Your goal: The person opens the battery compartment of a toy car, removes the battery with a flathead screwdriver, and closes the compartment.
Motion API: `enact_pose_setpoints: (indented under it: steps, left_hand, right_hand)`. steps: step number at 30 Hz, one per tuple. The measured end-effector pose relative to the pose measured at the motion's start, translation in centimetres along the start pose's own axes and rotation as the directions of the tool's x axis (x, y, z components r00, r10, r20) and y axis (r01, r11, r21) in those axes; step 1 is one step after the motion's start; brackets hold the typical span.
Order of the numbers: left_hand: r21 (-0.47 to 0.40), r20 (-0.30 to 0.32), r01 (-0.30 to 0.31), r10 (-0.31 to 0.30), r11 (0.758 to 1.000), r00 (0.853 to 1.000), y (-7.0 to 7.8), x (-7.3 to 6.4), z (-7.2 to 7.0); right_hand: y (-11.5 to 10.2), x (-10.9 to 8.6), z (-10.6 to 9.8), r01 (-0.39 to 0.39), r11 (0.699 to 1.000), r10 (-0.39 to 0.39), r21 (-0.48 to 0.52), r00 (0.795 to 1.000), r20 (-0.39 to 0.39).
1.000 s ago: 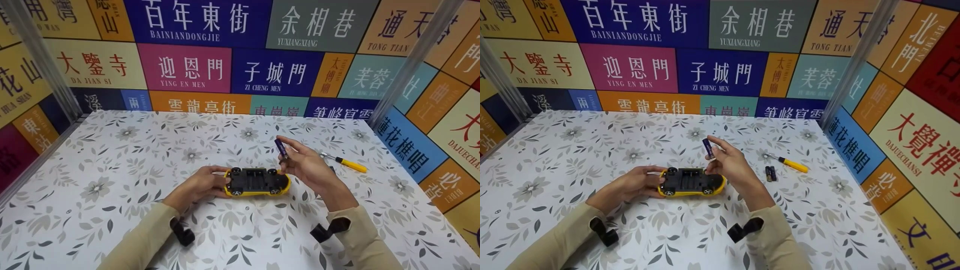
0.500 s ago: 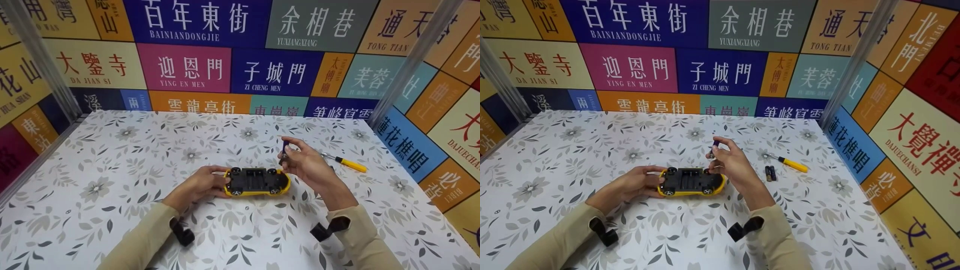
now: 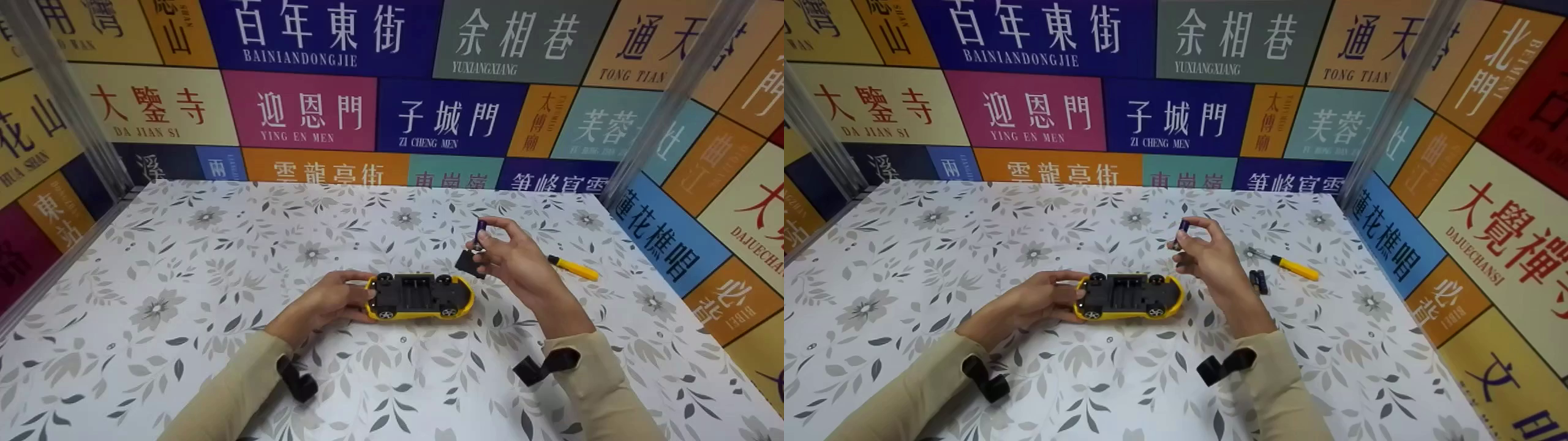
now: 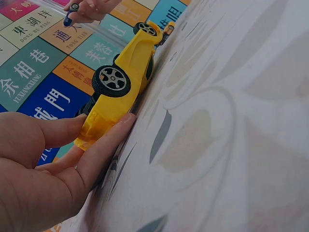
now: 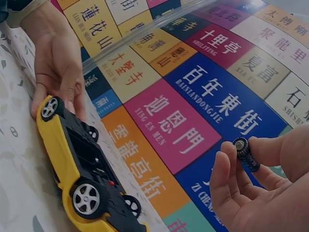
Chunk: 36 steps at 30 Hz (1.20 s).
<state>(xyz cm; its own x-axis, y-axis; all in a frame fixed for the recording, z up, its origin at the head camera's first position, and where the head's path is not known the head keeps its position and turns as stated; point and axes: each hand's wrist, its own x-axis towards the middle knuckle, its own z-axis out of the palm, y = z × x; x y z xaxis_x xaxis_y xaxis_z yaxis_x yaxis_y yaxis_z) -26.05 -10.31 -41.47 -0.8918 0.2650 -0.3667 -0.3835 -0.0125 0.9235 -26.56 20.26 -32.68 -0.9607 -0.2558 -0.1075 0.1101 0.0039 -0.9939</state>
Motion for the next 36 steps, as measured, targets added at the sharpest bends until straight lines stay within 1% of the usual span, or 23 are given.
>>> enact_pose_setpoints:
  steps: [3,5,9,13,19,23,30,36]
  left_hand:
    - [-0.007,0.007,-0.009,0.009,1.000,1.000,0.0,0.0,-0.1]
    - [-0.010,0.001,-0.009,0.009,1.000,1.000,0.0,0.0,-0.1]
    - [-0.018,-0.007,-0.003,0.003,1.000,1.000,0.1,-0.1,-0.1]
    - [-0.018,-0.009,0.006,-0.006,1.000,1.000,0.1,-0.2,-0.1]
    - [-0.010,-0.009,0.008,-0.008,1.000,1.000,0.0,-0.1,-0.1]
    - [-0.003,-0.011,0.010,-0.010,1.000,1.000,0.1,-0.1,-0.1]
    - [0.005,-0.007,0.012,-0.012,1.000,1.000,0.2,-0.1,-0.1]
    - [0.018,-0.002,0.012,-0.012,1.000,1.000,0.0,0.0,-0.1]
  right_hand:
    - [-0.5,-0.2,-0.9,0.017,1.000,-0.017,0.025,1.000,-0.024]
    - [-0.8,-0.3,-1.4,0.019,0.999,-0.017,0.050,0.999,-0.043]
    - [-1.4,-0.5,-2.4,0.016,0.996,-0.009,0.088,0.997,-0.083]
    - [-1.5,-0.6,-3.5,0.006,0.995,0.005,0.101,0.994,-0.111]
    - [-1.5,-0.4,-5.6,-0.015,0.995,0.025,0.097,0.994,-0.105]
    - [-1.4,-0.4,-7.1,-0.041,0.994,0.051,0.100,0.993,-0.102]
    - [-0.9,-0.4,-9.6,-0.057,0.991,0.069,0.121,0.993,-0.097]
    - [-0.1,-0.2,-11.3,-0.104,0.985,0.120,0.135,0.986,-0.116]
